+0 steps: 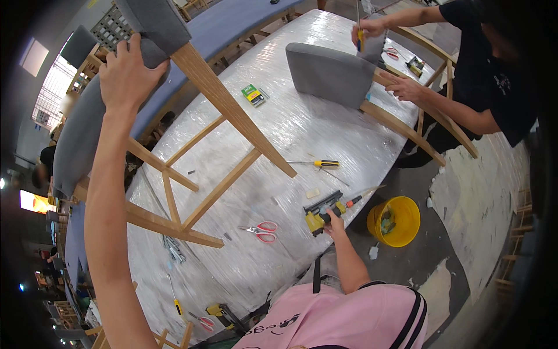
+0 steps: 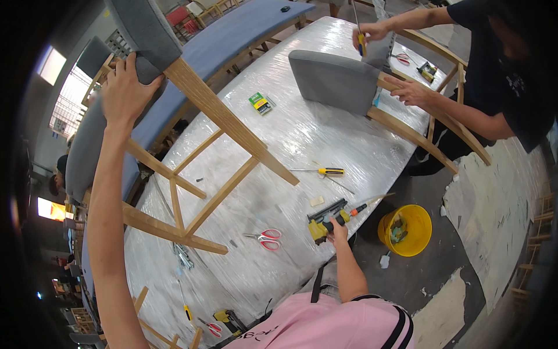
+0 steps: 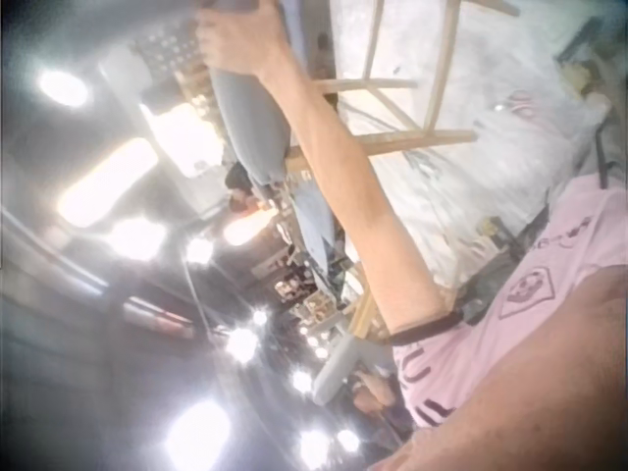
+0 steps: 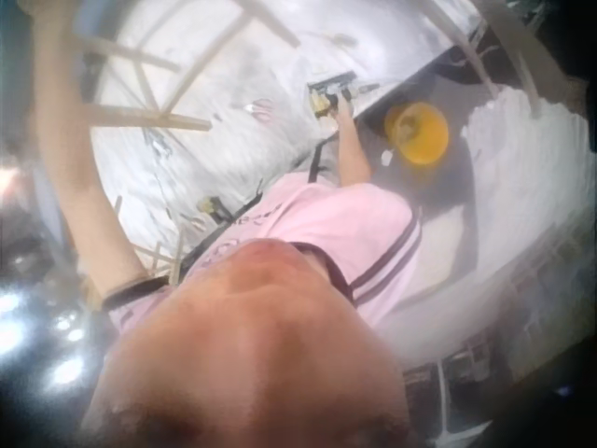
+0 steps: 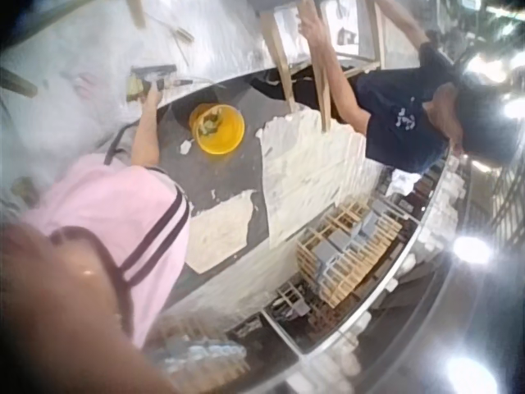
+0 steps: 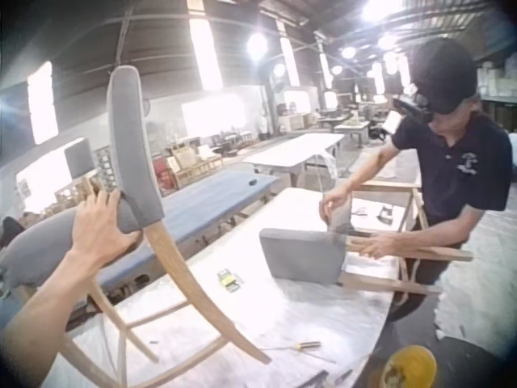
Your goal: The person staples gray fabric onto a wooden chair frame using a pneumatic staple gun, then trims excess fabric with scissors and smooths the upholstery. They repeat the process on multiple chairs in a workshop setting.
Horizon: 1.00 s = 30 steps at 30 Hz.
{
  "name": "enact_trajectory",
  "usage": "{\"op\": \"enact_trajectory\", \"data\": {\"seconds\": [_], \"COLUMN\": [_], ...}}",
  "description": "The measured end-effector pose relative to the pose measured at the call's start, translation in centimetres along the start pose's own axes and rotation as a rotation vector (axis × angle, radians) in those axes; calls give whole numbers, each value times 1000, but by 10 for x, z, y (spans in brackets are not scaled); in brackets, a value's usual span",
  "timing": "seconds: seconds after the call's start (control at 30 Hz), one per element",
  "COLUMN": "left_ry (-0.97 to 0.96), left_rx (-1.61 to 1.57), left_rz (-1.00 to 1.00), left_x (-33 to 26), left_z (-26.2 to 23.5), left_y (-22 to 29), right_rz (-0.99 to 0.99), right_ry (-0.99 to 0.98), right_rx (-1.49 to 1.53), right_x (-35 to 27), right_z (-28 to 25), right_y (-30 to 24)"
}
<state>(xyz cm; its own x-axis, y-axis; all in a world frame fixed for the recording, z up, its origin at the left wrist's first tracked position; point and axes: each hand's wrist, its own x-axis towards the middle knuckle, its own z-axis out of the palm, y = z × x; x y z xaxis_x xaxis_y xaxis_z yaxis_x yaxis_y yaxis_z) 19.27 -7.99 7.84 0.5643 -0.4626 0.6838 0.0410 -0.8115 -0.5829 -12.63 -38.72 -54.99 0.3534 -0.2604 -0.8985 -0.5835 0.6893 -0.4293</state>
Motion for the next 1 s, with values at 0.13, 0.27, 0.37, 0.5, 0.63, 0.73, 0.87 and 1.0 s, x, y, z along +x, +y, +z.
{"op": "enact_trajectory", "data": {"seconds": [0.13, 0.27, 0.37, 0.5, 0.63, 0.73, 0.87, 1.0], "left_ry": [-24, -18, 1, -39, 58, 82, 110, 95], "left_rx": [-22, 3, 7, -60, -26, -32, -24, -36], "left_rz": [-4, 5, 9, -14, 9, -5, -27, -45], "left_x": [2, 0, -9, -2, -3, -5, 0, 8], "left_z": [-6, 1, 7, -9, -9, 7, 19, 13], "left_y": [5, 1, -6, -2, 11, 0, 0, 6], "right_rz": [-161, -224, 8, -300, -823, -1448, -1987, -1869], "right_ry": [-128, -211, -598, -716, -899, -979, -839, -694], "right_rx": [-29, -15, 429, 625, 564, 425, 108, 9], "right_x": [-16, -75, -153, -204, -253, -301, -350, -340], "right_z": [11, 15, 31, 95, 171, 242, 299, 373], "right_y": [-35, -73, -80, -87, -130, -174, -229, -233]}}
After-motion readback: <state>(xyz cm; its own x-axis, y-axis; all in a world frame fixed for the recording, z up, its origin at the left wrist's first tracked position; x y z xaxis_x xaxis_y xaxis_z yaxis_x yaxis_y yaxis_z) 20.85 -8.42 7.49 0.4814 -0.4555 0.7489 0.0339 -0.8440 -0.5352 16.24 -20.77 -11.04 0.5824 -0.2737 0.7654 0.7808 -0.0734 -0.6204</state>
